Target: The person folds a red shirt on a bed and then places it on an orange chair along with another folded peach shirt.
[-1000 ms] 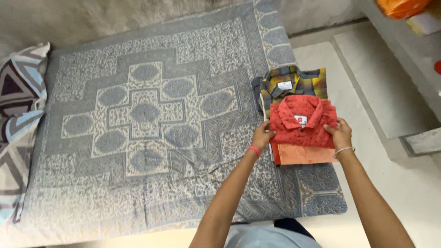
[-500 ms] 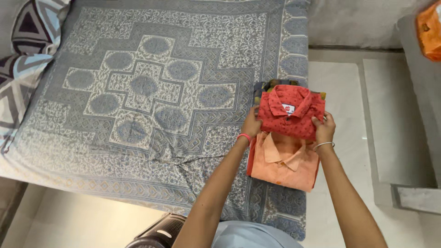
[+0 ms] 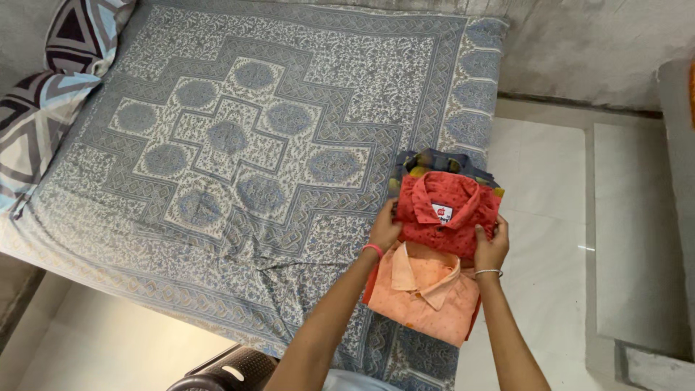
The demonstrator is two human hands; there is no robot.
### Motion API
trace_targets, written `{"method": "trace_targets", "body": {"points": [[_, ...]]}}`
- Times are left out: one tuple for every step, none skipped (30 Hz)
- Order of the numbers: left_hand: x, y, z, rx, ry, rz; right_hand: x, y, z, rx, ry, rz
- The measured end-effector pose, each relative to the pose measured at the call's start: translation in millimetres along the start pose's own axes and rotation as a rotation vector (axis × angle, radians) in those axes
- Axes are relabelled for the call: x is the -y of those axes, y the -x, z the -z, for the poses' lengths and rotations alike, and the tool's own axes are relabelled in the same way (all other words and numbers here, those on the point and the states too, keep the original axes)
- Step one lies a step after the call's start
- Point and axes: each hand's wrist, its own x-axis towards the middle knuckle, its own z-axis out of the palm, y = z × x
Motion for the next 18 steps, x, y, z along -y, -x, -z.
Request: {"method": "trace_targets", "body": {"points": [[-12.9, 4.3, 1.2, -0.031, -0.054, -0.042, 4.9, 0.5, -0.2, -0.028, -0.044, 0.027], [-26.0, 9.1, 2.1, -0.063, -0.108, -0.084, 10.6, 2.3, 0.3, -0.057, -0.089, 0.055], [-39.1, 7.3, 4.2, -0.089, -0.165, -0.128, 17.6, 1.2, 0.4, -0.090, -0.135, 0.080], [-50.4, -1.2, 5.2, -0.063, -0.221, -0.118, 24.9, -6.1, -0.7, -0.082, -0.066, 0.053], [-57.6, -5.2, 5.1, -0.033, -0.277, -0.104, 30.5, -9.5, -1.8, -0.076, 0.004, 0.019], [-62.3, -7.7, 4.7, -0.003, -0.332, -0.090, 35.3, -9.9, -3.0, -0.070, 0.074, -0.014], [-67.1, -11.8, 3.4, -0.032, -0.371, -0.035, 40.3, -10.8, -4.0, -0.080, 0.188, -0.019], [-73.6, -15.9, 2.2, -0.062, -0.410, 0.020, 46.8, -12.9, -5.4, -0.090, 0.302, -0.023], [-83.1, -17.4, 3.1, -0.093, -0.449, 0.073, 55.8, -14.8, -7.5, -0.099, 0.415, -0.028], [-94.0, -12.3, 4.2, -0.126, -0.536, -0.064, 65.6, -10.2, -9.2, -0.119, 0.456, 0.013], [-104.8, -1.4, 2.3, -0.158, -0.619, -0.202, 74.1, 0.5, -9.4, -0.139, 0.499, 0.053], [-115.4, 6.6, 0.9, -0.190, -0.699, -0.342, 81.4, 7.6, -13.3, -0.159, 0.542, 0.094], [-124.9, 8.8, -4.4, -0.156, -0.741, -0.437, 86.6, 8.2, -19.1, -0.112, 0.600, 0.208], [-131.9, 7.4, -14.5, -0.120, -0.781, -0.532, 88.6, 6.8, -25.8, -0.062, 0.655, 0.323], [-135.6, 4.2, -23.6, -0.085, -0.821, -0.627, 87.6, 4.3, -32.9, -0.009, 0.707, 0.439], [-135.4, -1.6, -31.9, -0.054, -0.869, -0.594, 83.4, 0.2, -40.9, 0.035, 0.738, 0.418], [-131.7, -11.5, -40.4, -0.023, -0.917, -0.562, 76.4, -6.5, -50.7, 0.078, 0.767, 0.397], [-124.6, -20.7, -46.5, 0.008, -0.964, -0.530, 67.8, -12.7, -58.0, 0.121, 0.795, 0.375]]}}
